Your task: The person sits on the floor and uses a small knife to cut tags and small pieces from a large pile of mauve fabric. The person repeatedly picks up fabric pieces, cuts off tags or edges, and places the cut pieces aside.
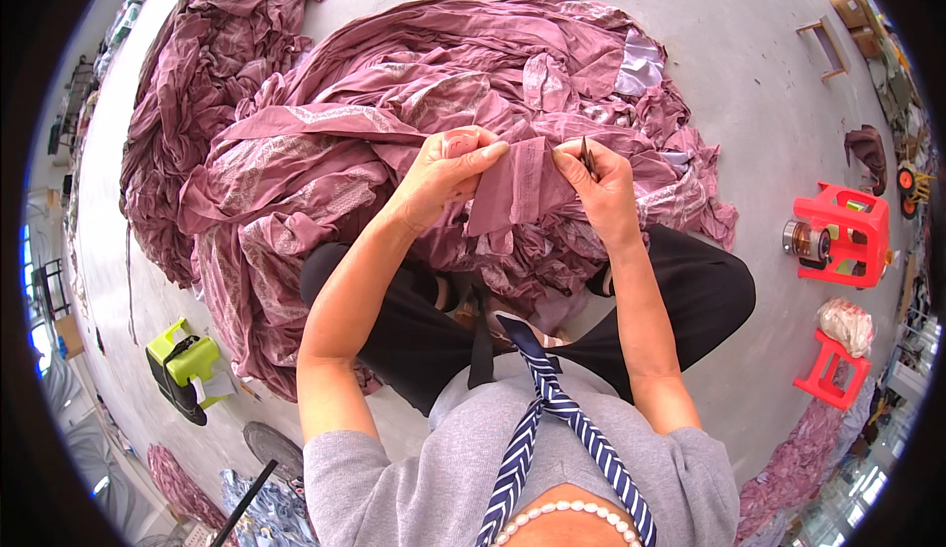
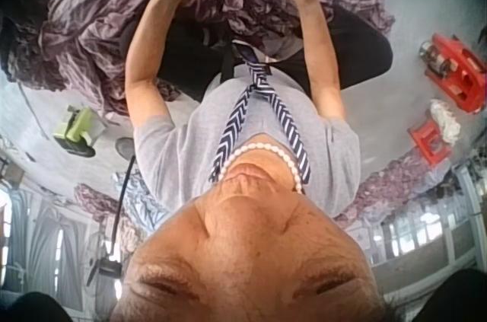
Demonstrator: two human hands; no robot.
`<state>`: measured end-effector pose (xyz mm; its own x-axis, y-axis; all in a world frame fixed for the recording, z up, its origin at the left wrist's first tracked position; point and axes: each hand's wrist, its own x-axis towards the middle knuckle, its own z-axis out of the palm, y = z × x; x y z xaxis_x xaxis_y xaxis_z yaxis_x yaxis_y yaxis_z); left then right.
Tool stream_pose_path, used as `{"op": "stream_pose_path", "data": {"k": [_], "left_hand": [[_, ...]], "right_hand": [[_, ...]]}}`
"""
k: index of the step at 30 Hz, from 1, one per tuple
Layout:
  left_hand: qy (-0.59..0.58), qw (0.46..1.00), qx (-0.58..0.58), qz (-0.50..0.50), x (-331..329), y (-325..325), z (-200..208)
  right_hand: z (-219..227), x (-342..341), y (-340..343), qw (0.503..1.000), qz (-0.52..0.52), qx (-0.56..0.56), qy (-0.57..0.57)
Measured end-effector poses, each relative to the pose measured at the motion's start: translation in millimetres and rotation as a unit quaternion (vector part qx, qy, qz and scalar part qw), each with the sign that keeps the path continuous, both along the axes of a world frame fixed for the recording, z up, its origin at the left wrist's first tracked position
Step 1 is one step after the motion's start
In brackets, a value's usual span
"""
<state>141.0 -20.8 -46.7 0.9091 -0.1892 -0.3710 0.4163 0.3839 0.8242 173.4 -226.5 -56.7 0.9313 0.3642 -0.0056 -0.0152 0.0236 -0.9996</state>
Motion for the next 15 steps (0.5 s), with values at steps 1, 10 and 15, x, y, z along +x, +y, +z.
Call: {"op": "stream_pose_path", "data": {"k": [1, 10, 15], "left_hand": [[0.003, 1.000, -0.012, 0.005, 0.2, 0.4, -1.2], [0.030, 0.996, -0.058, 0.061, 3.1, 1.2, -6.7], [0.033, 0.995, -0.061, 0.072, 3.7, 2.8, -10.5]], "right_hand": [[0.2, -0.6, 0.0, 1.000, 0.000, -0.008, -0.005], [1.7, -1.2, 0.0, 1.000, 0.012, 0.007, 0.004], [11.2, -4.1, 4.3, 0.998, 0.027, 0.008, 0.050]]}}
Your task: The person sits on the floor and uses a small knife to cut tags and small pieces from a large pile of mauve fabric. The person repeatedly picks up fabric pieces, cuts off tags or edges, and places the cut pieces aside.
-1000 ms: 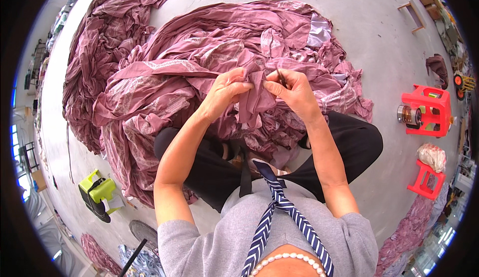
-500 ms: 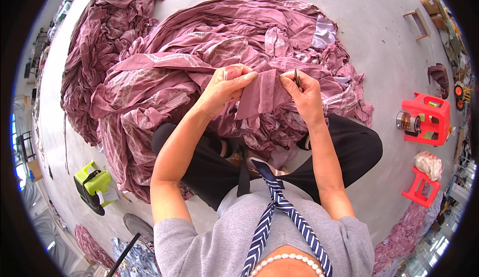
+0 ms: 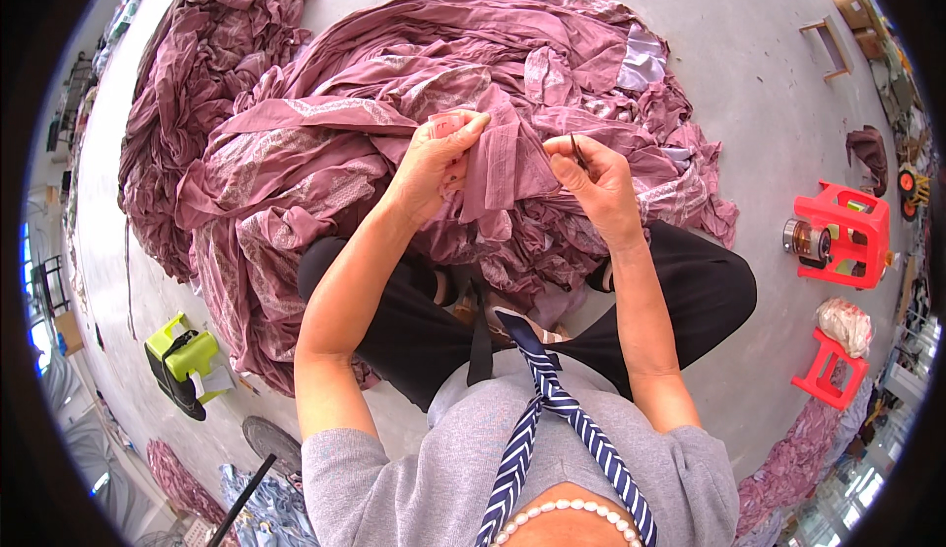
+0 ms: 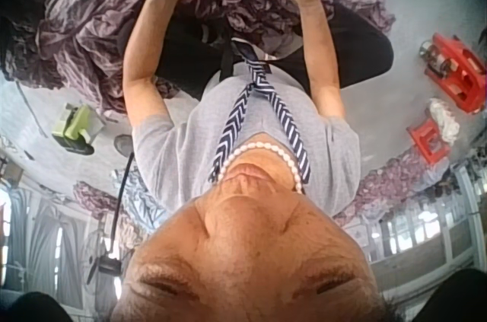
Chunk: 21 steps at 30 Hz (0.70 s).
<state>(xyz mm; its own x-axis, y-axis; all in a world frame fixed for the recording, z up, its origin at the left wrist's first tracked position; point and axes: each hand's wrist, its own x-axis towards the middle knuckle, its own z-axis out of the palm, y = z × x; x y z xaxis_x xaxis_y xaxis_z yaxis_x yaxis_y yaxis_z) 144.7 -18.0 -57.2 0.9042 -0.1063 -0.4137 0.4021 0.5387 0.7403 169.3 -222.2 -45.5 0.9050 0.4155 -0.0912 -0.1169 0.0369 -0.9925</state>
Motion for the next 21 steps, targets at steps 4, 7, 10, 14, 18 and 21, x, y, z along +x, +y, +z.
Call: {"op": "stream_pose_path", "data": {"k": [4, 7, 10, 14, 18, 21], "left_hand": [[0.028, 0.997, 0.074, 0.007, -0.8, -5.1, 2.4], [-0.182, 0.923, 0.312, 0.130, 4.2, -16.2, -1.3], [-0.179, 0.918, 0.352, 0.016, -8.1, -9.8, 6.8], [-0.234, 0.907, 0.344, -0.065, -14.1, -20.3, 4.1], [-0.102, 0.971, 0.187, -0.108, -8.3, -10.8, 8.2], [-0.081, 0.985, 0.106, -0.110, -6.5, 2.6, 3.1]], "right_hand": [[-2.7, 0.0, 4.0, 0.999, 0.030, -0.014, -0.005], [-2.8, 2.9, 5.7, 1.000, 0.011, 0.029, 0.000], [1.7, 3.1, 5.1, 0.998, -0.030, 0.055, 0.032], [-2.3, 2.6, 4.1, 0.996, -0.043, 0.068, 0.036], [-7.7, 7.0, -4.9, 0.991, -0.066, 0.106, 0.054], [-8.1, 9.4, -10.1, 0.993, -0.082, 0.088, 0.022]]}}
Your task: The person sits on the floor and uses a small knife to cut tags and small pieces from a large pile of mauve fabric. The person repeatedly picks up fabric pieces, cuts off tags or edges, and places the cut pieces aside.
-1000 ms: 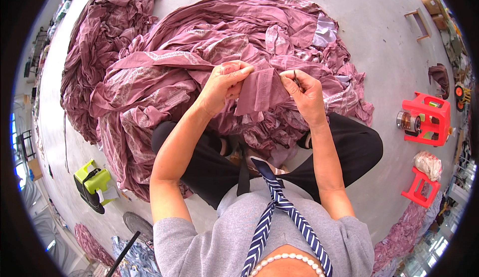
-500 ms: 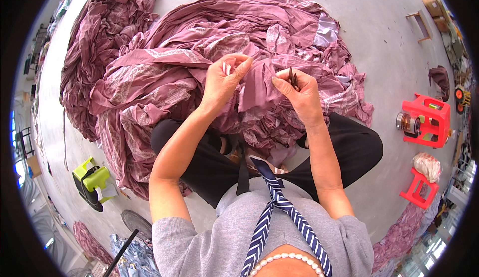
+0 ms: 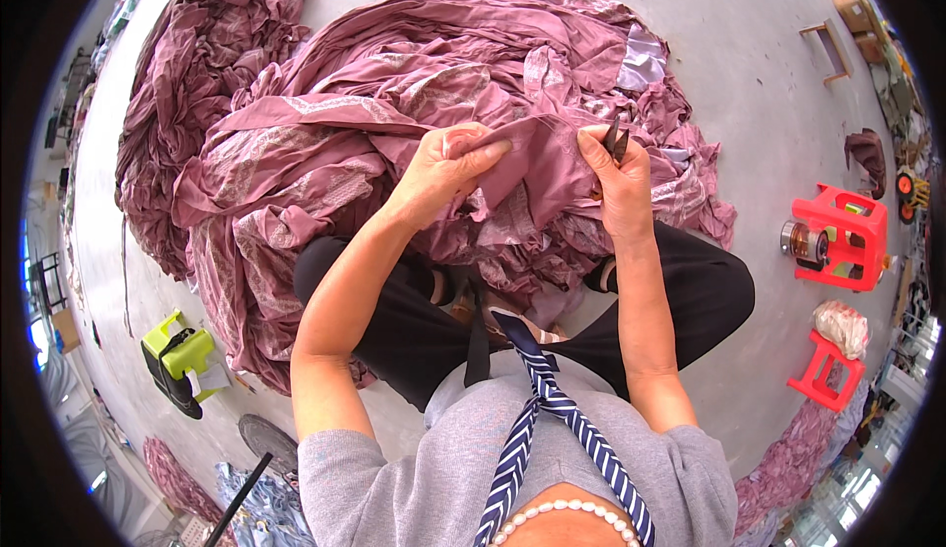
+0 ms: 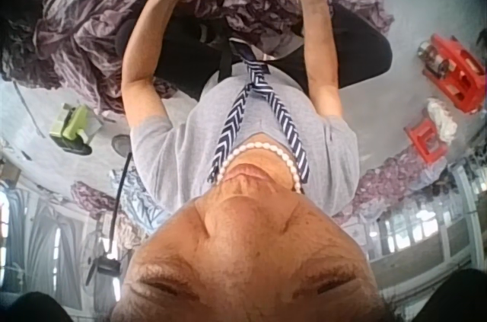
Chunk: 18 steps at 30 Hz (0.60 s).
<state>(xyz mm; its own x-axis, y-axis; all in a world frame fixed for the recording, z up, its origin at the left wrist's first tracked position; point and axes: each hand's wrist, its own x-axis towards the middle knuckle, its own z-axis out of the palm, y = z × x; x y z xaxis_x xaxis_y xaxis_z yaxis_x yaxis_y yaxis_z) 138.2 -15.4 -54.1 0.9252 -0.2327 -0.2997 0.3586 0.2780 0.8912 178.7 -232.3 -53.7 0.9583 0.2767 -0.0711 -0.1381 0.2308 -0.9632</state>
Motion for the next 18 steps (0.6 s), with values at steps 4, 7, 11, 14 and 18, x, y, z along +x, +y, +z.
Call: {"op": "stream_pose_path", "data": {"k": [4, 7, 11, 14, 18], "left_hand": [[0.013, 0.992, -0.114, 0.055, 2.8, 4.8, -8.1], [0.042, 0.967, -0.223, 0.118, 2.2, -0.2, -10.9], [0.058, 0.962, -0.231, 0.136, 2.0, 1.8, -9.1], [0.040, 0.964, -0.228, 0.129, 1.8, 2.0, -9.3], [0.060, 0.954, -0.242, 0.164, -1.4, 1.0, -4.5]], "right_hand": [[-4.6, -0.4, -3.2, 1.000, -0.005, -0.014, -0.010], [-10.1, -0.6, -1.1, 0.999, 0.002, -0.029, -0.014], [-8.6, -1.2, 2.8, 0.995, -0.018, -0.092, -0.041], [-15.3, 2.0, 1.8, 0.978, -0.060, -0.176, -0.100], [-12.1, 7.4, -3.7, 0.966, -0.131, -0.190, -0.117]]}}
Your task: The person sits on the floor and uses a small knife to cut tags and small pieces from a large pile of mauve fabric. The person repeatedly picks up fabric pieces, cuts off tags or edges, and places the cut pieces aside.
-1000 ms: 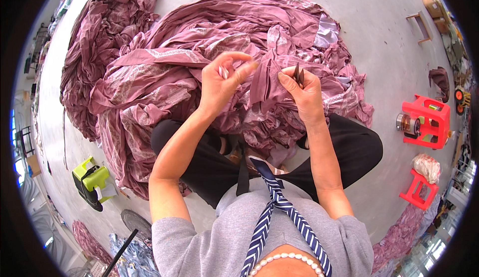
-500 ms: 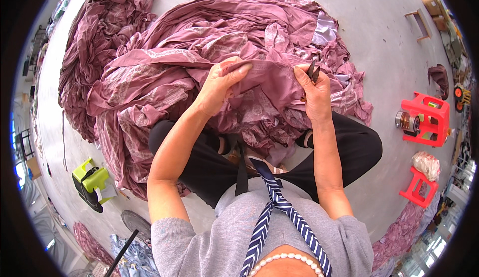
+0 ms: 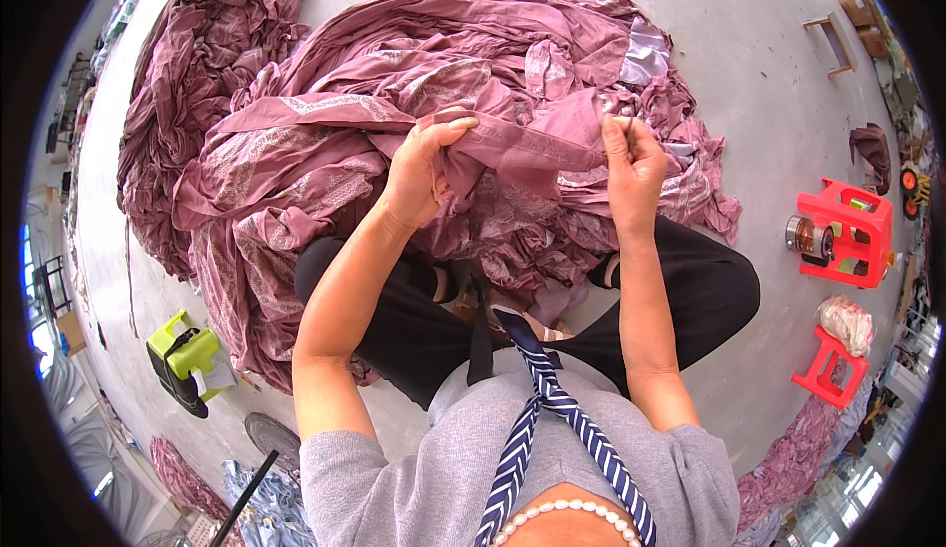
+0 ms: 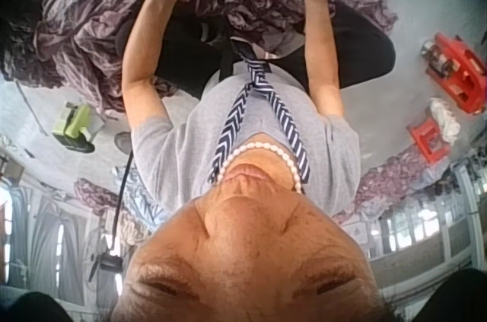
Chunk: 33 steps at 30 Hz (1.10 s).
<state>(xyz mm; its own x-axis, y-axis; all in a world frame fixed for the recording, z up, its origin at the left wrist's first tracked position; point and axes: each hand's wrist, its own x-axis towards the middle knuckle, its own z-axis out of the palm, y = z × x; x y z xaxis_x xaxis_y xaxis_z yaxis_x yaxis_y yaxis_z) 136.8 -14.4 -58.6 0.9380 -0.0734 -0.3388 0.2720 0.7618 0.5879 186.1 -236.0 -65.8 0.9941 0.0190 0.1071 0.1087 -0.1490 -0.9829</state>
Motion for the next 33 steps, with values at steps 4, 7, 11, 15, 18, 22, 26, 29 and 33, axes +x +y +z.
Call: {"op": "stream_pose_path", "data": {"k": [4, 7, 11, 15, 18, 22, 26, 29, 33], "left_hand": [[-0.001, 1.000, -0.021, -0.004, 0.5, 5.2, -3.9], [-0.035, 0.998, -0.032, -0.031, 1.4, 5.6, -1.3], [-0.060, 0.996, -0.014, -0.067, 2.0, 6.3, -3.2], [-0.045, 0.995, 0.060, -0.070, -1.0, 2.2, -1.3], [-0.034, 0.995, 0.051, -0.073, -0.7, 2.3, 1.1], [-0.021, 0.997, 0.075, -0.026, -1.9, -5.5, 15.9], [-0.077, 0.981, 0.164, -0.067, 2.3, 2.3, 10.5], [-0.111, 0.950, 0.283, -0.066, 2.9, -1.8, 12.6], [-0.102, 0.927, 0.359, -0.043, 3.3, 0.2, 15.5]], "right_hand": [[-3.4, 7.6, -9.0, 0.997, -0.029, 0.058, 0.044], [-13.4, 15.0, -23.1, 0.994, -0.042, -0.097, -0.002], [11.9, 9.2, -8.5, 0.984, 0.007, -0.111, -0.138], [33.3, 4.9, 18.3, 0.963, 0.211, -0.108, -0.129], [26.4, 6.5, 19.5, 0.964, 0.232, -0.114, -0.064], [20.2, 8.8, 9.3, 0.986, 0.153, 0.056, 0.022], [23.6, 11.5, 0.8, 0.970, 0.129, 0.198, 0.060], [21.8, 17.1, -8.4, 0.949, 0.105, 0.289, 0.068], [23.7, 26.7, -34.3, 0.949, 0.022, 0.312, 0.046]]}}
